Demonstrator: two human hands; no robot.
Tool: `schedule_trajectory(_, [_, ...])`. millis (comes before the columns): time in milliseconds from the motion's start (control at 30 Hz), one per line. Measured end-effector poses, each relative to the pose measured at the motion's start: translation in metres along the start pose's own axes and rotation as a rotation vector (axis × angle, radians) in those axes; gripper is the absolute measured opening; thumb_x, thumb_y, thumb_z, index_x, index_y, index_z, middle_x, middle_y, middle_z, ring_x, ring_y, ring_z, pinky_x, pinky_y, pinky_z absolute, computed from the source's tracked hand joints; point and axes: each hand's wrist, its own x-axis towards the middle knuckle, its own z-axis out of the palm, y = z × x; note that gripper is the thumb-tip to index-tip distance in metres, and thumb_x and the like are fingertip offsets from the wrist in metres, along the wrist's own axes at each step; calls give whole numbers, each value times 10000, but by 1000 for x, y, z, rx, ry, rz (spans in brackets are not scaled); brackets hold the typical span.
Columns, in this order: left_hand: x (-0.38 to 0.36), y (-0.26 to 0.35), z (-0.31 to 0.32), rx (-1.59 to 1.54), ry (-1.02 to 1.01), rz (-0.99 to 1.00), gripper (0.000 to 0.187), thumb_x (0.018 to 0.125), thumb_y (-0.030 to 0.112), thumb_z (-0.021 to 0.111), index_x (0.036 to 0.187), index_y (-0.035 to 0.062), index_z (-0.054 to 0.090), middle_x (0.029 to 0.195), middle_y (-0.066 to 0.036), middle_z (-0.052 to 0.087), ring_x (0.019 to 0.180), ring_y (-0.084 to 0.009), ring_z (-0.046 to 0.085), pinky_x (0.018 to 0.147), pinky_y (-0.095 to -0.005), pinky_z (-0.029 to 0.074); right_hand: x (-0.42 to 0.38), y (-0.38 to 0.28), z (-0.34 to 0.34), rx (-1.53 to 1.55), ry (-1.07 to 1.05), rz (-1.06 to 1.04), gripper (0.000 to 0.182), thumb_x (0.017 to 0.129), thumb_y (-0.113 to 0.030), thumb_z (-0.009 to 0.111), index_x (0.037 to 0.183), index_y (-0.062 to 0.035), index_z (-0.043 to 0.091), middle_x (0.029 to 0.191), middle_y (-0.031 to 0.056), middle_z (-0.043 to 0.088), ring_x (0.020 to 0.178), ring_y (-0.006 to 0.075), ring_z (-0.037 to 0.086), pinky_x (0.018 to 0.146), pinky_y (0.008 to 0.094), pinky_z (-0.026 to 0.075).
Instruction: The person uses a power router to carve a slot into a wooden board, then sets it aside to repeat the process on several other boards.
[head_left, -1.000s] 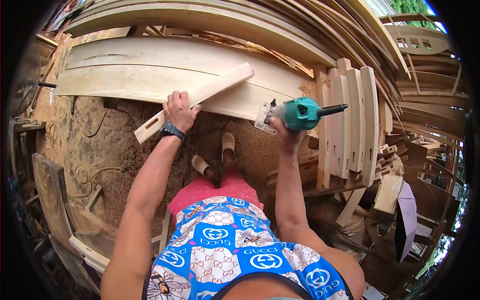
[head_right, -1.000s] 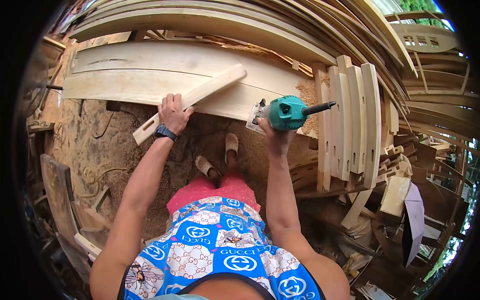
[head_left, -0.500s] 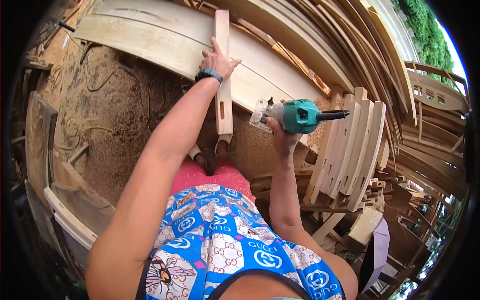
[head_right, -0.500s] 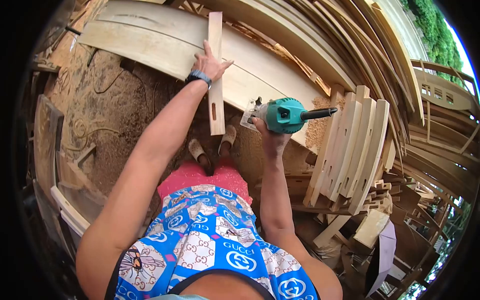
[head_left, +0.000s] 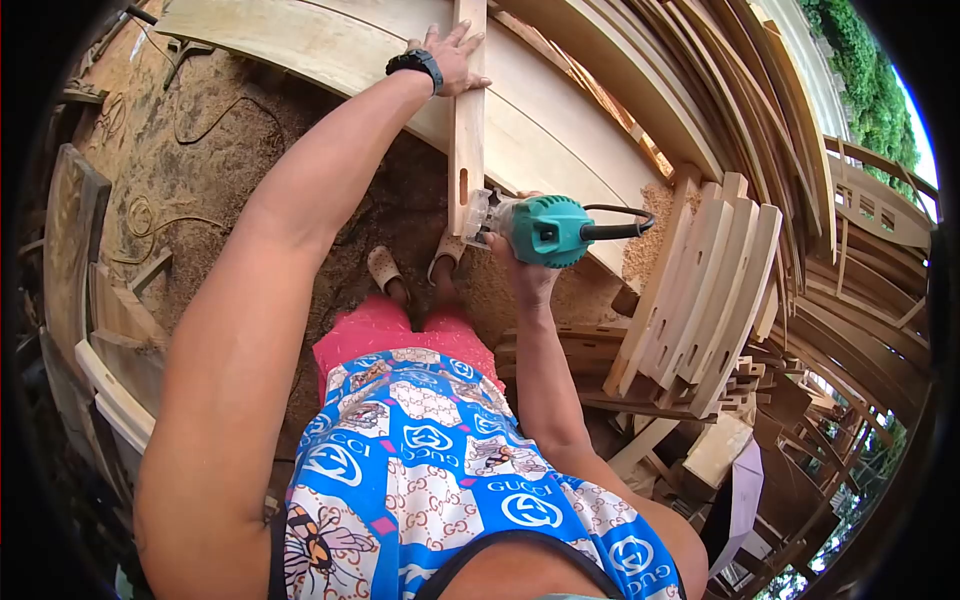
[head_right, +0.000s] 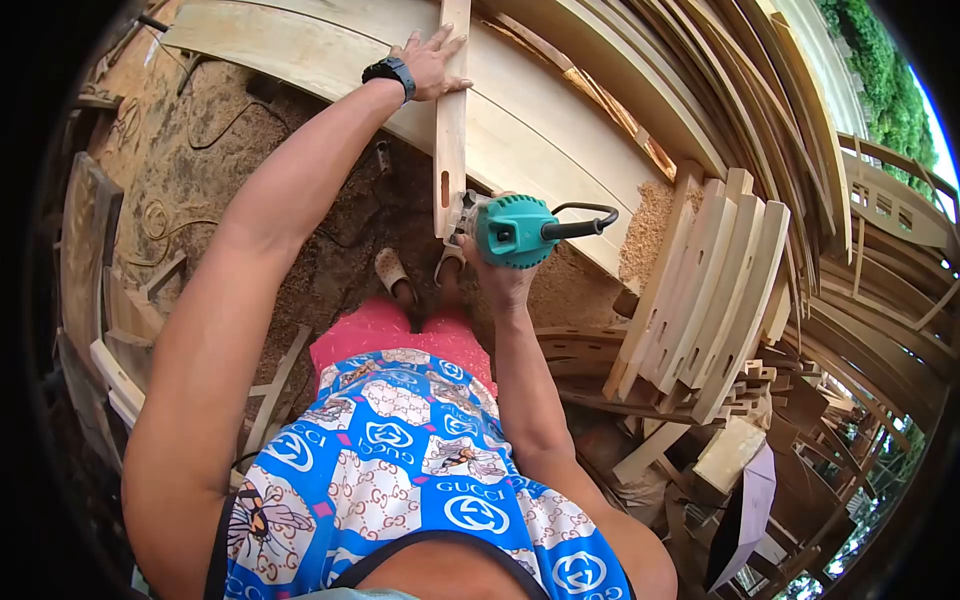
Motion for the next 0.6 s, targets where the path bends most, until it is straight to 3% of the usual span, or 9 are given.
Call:
schedule_trajectory(100, [-2,-2,0,-2,6,12,960,896,805,505,1664,342,164,1752,27,61,1541,-474,225,1195,-660,286,-5,7,5,56,19,-19,695,640,-70,921,1259,-66,605,1250,91,604,1160,241,594,1027,403,479])
schedule_trajectory(133, [-2,-3,2,3,12,18,962,894,821,485,1664,347,158,1752,32,57,1541,-471,229,1194,-662,285,-6,8,4,40,-35,-38,697,683,-49,905,1295,-70,570,1293,68,573,1222,216,553,1095,399,440])
schedule_trajectory(367, [-6,-6,14,-19,47,11,944,901,841,428,1664,360,147,1752,57,25,1541,-465,230,1213,-650,251,-11,8,8,5,-48,-106,715,689,-57,892,1319,-71,555,1322,91,556,1250,246,533,1117,416,417])
schedule_trajectory(600, [-6,-3,27,-12,162,28,880,958,783,374,1671,315,158,1753,29,62,1406,-405,430,1161,-542,337,-4,3,18,-124,-53,-119,722,688,-97,891,1324,-69,552,1332,101,547,1253,259,525,1123,434,402])
